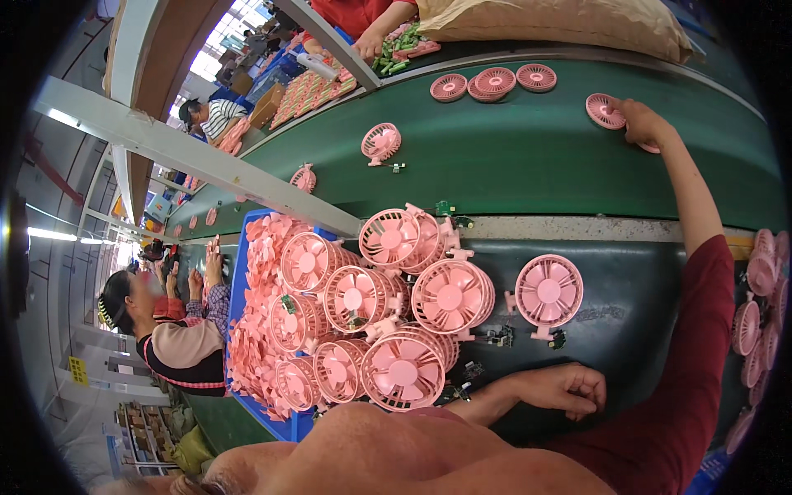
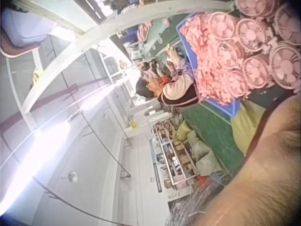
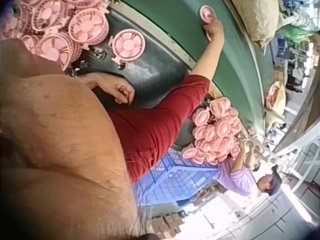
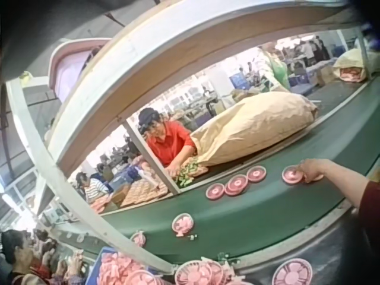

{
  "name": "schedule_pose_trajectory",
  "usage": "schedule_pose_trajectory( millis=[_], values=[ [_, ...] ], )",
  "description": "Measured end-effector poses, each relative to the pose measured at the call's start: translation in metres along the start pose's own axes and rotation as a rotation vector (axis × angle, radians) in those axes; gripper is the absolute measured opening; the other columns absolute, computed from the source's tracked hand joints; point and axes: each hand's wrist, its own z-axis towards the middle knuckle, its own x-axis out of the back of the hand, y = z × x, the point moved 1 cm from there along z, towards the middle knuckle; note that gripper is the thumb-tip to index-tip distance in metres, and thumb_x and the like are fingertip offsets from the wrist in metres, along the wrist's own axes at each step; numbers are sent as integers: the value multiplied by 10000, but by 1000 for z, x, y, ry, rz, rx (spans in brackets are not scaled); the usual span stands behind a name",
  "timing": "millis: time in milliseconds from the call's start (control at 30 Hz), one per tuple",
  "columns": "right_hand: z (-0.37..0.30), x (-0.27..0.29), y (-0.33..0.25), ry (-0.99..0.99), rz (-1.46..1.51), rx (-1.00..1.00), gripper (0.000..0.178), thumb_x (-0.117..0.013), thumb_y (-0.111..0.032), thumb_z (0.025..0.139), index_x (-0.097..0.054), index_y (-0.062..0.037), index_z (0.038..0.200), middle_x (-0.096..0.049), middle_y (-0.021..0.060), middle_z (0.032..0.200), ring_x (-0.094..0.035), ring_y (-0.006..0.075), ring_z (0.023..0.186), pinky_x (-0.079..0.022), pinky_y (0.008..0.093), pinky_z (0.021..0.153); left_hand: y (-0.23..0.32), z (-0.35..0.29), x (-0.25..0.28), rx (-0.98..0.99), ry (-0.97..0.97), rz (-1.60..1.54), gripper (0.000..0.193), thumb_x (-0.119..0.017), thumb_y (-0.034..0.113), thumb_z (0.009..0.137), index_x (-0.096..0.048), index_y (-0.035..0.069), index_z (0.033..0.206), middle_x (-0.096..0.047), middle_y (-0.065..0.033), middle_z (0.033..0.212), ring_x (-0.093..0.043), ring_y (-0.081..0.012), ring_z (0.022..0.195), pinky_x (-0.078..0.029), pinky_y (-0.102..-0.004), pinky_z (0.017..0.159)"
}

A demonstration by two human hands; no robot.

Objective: The person assembles small portable fans on a conveyor line by hand, taking covers and fan components, snapping the pieces together, and placing them on the work surface.

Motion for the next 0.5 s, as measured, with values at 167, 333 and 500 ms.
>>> schedule_pose_trajectory(
  millis=[167, 333, 500],
  values=[
    [-22, -11, 3, 120, -107, -48, 588, -575, 121, 617, -540, -115, 1155, -570, 215, 1130, -542, 384, 1086, -452, 405, 928, 1, 1, -1, -20, -38, 19, 144, -562, 139, 927, -544, 16, 999, -593, -24, 733, -565, -75, 649, -455, -216, 588],
    [-64, 12, -24, 62, 37, 115, 454, -591, 105, 603, -645, -72, 1018, -652, 173, 1017, -593, 357, 994, -479, 385, 860, 0, -2, 0, -29, -43, 55, 171, -568, 174, 931, -550, 24, 1011, -595, -22, 743, -560, -74, 659, -458, -215, 601],
    [-125, 22, -70, -108, 44, 194, 276, -625, -12, 622, -670, -57, 891, -635, 170, 897, -598, 350, 897, -485, 384, 797, 0, 0, 2, -49, -35, 80, 169, -569, 179, 933, -561, 30, 1012, -589, -19, 741, -554, -71, 656, -455, -211, 600]
  ],
)
